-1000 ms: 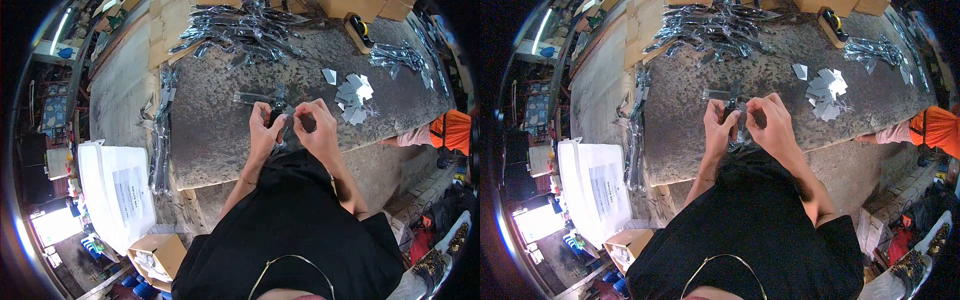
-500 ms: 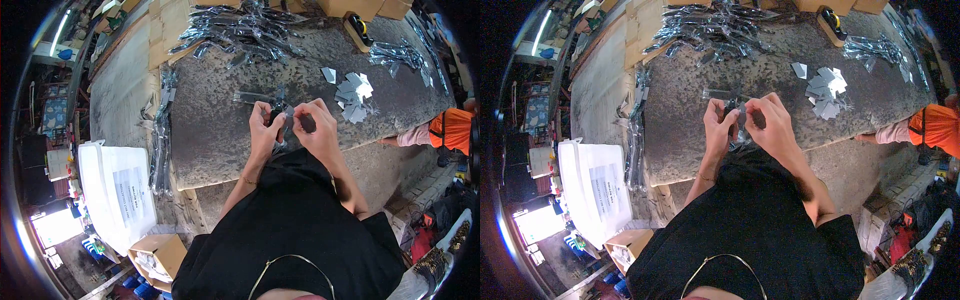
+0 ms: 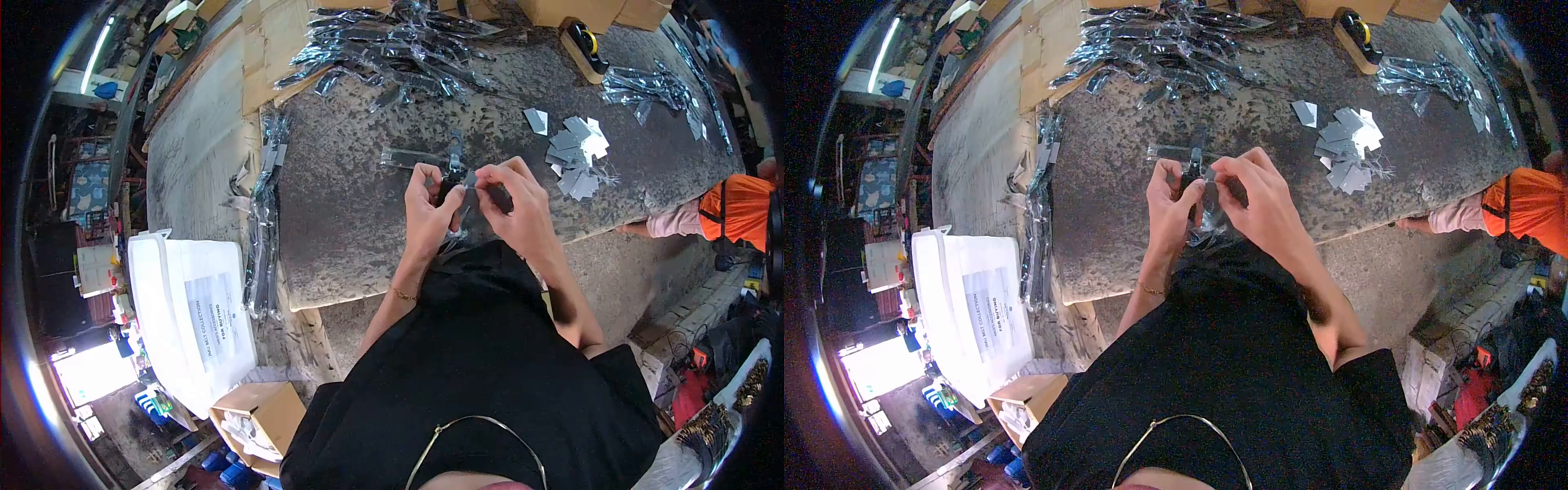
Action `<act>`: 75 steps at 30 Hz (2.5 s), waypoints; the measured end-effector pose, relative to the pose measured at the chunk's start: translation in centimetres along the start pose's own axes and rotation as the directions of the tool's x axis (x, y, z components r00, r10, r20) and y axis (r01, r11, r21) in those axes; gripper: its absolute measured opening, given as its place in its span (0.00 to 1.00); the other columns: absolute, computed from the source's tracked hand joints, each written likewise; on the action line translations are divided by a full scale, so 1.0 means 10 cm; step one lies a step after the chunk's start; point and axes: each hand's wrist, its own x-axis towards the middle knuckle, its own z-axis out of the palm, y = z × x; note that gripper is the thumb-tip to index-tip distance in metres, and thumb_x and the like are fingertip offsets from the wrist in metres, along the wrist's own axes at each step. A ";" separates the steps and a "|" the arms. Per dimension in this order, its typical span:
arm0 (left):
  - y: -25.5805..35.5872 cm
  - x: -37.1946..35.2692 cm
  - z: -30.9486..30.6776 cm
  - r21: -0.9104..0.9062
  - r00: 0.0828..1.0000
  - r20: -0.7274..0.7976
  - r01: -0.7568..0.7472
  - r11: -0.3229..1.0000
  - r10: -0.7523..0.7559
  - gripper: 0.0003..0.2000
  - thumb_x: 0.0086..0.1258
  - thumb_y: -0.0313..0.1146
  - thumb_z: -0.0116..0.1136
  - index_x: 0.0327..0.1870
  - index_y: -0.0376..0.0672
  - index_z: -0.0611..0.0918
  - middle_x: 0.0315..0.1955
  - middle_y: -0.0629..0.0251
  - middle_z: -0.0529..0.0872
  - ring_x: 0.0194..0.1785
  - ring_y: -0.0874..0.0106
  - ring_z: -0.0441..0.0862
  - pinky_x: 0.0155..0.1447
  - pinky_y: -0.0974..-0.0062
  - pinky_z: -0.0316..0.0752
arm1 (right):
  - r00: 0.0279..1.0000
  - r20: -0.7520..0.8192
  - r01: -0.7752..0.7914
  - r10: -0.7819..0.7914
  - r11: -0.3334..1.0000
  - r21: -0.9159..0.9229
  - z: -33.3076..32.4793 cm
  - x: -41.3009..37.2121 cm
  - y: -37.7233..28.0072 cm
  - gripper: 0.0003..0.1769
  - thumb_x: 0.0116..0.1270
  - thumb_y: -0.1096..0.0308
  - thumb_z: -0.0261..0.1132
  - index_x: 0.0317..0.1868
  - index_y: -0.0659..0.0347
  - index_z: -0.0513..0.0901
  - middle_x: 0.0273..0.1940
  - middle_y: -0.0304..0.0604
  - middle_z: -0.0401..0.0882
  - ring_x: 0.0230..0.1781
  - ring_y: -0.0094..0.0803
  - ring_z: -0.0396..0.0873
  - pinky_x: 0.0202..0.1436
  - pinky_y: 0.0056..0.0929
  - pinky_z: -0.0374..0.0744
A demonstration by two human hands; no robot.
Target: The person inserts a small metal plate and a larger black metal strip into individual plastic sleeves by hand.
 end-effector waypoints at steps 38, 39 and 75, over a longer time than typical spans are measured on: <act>0.10 0.06 -0.20 -0.056 0.967 0.227 0.127 0.990 -0.112 0.18 0.71 0.35 0.56 0.54 0.42 0.63 0.37 0.55 0.85 0.19 0.81 0.73 0.24 0.85 0.69 | 0.677 0.566 -0.621 0.469 0.778 0.097 -0.39 0.14 0.11 0.22 0.53 0.77 0.70 0.51 0.60 0.80 0.27 0.33 0.79 0.28 0.18 0.75 0.32 0.20 0.73; 0.10 0.06 -0.22 -0.138 0.951 0.290 0.150 0.979 -0.105 0.20 0.70 0.32 0.57 0.57 0.42 0.62 0.40 0.54 0.83 0.24 0.80 0.76 0.29 0.84 0.72 | 0.703 0.575 -0.631 0.419 0.741 0.231 -0.38 0.13 0.13 0.21 0.54 0.77 0.70 0.51 0.61 0.80 0.28 0.33 0.79 0.28 0.17 0.74 0.32 0.18 0.73; 0.09 0.06 -0.16 0.192 0.923 0.357 0.076 0.978 -0.142 0.34 0.61 0.14 0.59 0.67 0.43 0.59 0.41 0.51 0.84 0.44 0.66 0.86 0.46 0.74 0.79 | 0.869 0.201 -0.496 0.453 0.784 0.373 -0.12 0.18 0.36 0.10 0.59 0.76 0.70 0.40 0.63 0.79 0.23 0.32 0.78 0.23 0.15 0.73 0.26 0.16 0.69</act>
